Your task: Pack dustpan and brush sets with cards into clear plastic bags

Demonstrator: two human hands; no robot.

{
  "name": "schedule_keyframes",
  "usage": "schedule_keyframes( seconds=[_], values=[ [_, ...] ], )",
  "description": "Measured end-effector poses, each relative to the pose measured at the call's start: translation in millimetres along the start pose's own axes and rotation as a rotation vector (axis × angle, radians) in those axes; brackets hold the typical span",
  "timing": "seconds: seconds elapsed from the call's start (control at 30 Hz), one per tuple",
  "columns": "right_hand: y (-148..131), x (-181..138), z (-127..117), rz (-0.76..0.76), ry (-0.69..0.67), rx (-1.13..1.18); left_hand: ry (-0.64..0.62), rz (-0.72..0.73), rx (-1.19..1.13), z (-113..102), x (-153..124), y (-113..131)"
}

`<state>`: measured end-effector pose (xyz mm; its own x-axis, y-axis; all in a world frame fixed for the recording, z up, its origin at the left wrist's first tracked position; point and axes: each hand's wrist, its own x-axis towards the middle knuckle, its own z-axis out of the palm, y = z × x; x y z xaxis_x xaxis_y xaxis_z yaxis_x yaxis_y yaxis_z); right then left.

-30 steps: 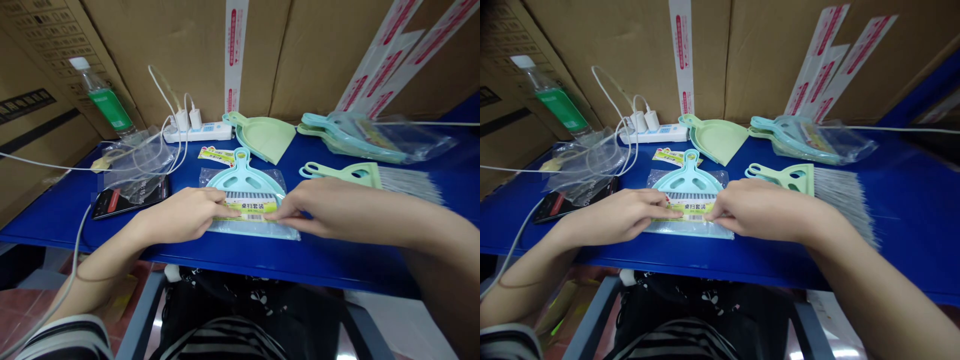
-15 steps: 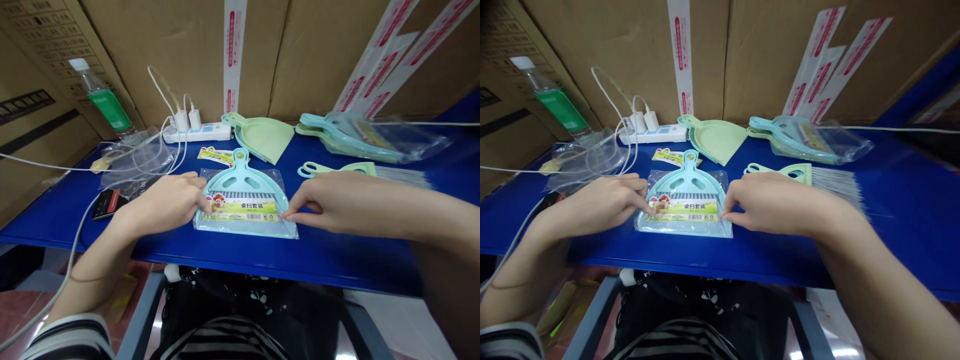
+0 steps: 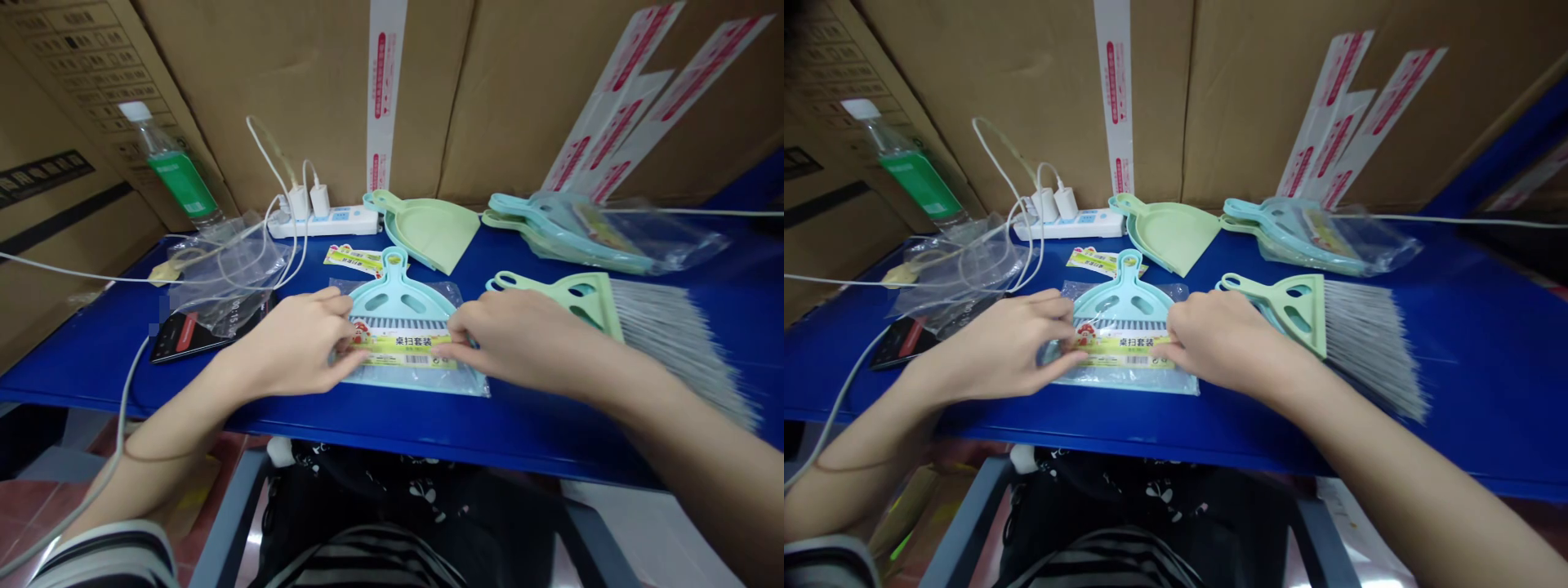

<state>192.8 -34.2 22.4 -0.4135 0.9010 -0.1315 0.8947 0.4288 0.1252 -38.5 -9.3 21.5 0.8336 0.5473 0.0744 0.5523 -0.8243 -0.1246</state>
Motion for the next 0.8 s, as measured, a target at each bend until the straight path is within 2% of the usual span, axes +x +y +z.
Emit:
schedule_keyframes(
  seconds=[0.13,0.33,0.47,0.6,0.7,0.8],
  values=[
    [-16,1,0,0.111,0.004,-0.062,0.038,0.046,0.088,15,8,9],
    [-23,3,-1,0.136,-0.020,-0.029,-0.094,0.135,0.076,10,9,13],
    [-19,2,-6,0.134,-0.074,-0.090,-0.113,0.137,0.027,4,6,8],
    [-8,-3,-9,0.131,-0.074,-0.129,-0.069,0.119,-0.032,-2,0,-1],
    [2,-6,-7,0.131,-0.059,-0.109,-0.050,0.107,-0.058,-6,-5,-9],
    [10,-6,-4,0.112,-0.100,-0.056,-0.065,0.066,-0.109,-9,-7,-15]
  ],
)
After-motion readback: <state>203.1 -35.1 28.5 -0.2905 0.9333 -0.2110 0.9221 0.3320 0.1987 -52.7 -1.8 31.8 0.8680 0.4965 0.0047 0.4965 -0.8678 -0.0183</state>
